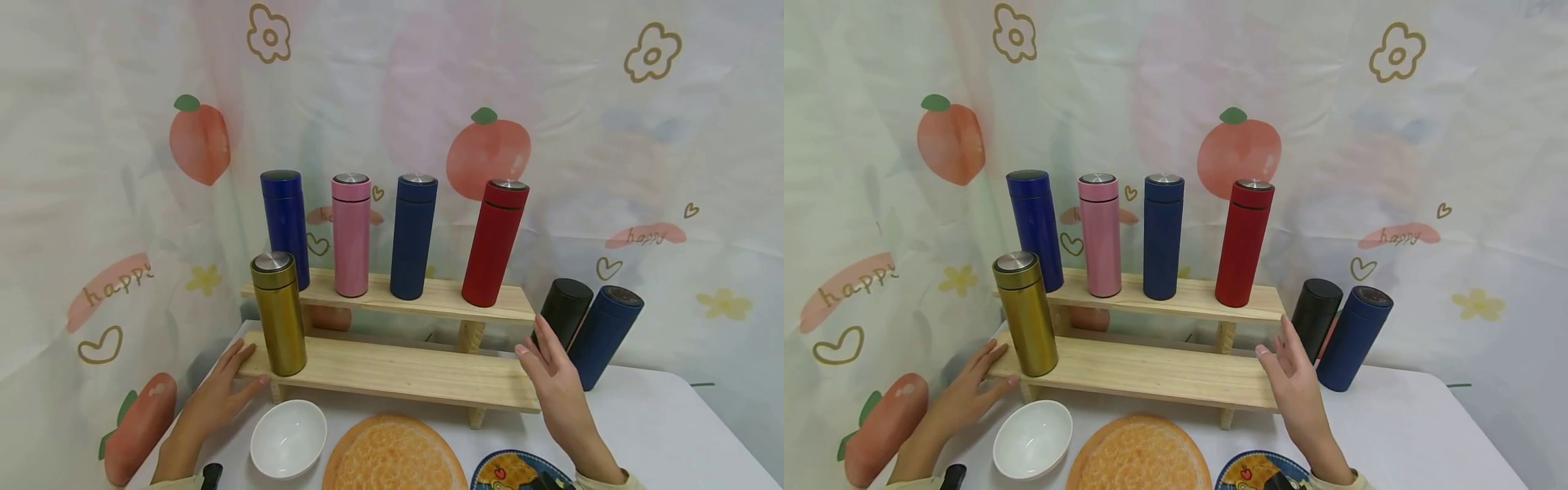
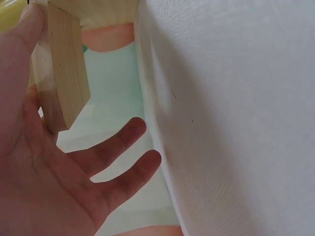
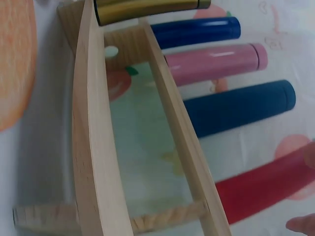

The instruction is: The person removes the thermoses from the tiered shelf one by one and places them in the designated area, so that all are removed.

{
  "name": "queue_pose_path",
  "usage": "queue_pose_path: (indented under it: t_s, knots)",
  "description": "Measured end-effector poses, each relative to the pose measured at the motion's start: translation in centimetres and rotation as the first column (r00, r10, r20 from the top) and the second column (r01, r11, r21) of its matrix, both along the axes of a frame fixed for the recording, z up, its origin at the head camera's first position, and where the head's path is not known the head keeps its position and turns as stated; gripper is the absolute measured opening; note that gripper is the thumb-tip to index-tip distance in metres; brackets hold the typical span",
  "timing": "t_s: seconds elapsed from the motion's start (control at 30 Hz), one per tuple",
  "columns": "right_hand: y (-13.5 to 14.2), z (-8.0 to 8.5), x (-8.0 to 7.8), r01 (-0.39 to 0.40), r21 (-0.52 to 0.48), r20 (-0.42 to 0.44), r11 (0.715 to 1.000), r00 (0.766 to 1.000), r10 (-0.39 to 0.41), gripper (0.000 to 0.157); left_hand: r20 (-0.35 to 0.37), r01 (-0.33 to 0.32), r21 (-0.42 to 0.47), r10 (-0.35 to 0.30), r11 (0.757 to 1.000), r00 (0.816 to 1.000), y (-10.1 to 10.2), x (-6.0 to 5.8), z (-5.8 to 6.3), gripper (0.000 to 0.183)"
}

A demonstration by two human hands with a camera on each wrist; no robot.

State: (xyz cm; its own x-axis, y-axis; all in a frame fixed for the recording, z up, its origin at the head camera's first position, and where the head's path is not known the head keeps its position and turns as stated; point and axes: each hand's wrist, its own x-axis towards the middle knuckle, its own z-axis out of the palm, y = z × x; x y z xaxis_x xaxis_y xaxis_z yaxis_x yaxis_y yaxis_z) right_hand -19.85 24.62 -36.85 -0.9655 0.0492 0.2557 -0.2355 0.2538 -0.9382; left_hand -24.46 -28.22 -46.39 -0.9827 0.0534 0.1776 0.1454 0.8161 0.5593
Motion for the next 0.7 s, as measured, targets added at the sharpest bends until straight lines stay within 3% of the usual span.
queue_pose_path:
  t_s: [0.53, 0.7]
  knots:
    - [-8.1, -0.4, -1.0, -0.150, -0.123, -0.040, 0.981, 0.988, 0.146, 0.068, 0.069, -0.013, 0.003, 0.013, 1.000, 0.998, 0.0, 0.0, 0.6, 0.090]
    - [-9.9, -0.5, -1.1, -0.196, -0.153, -0.055, 0.969, 0.980, 0.189, 0.065, 0.055, -0.010, 0.011, 0.009, 1.000, 0.998, 0.0, 0.0, 0.4, 0.089]
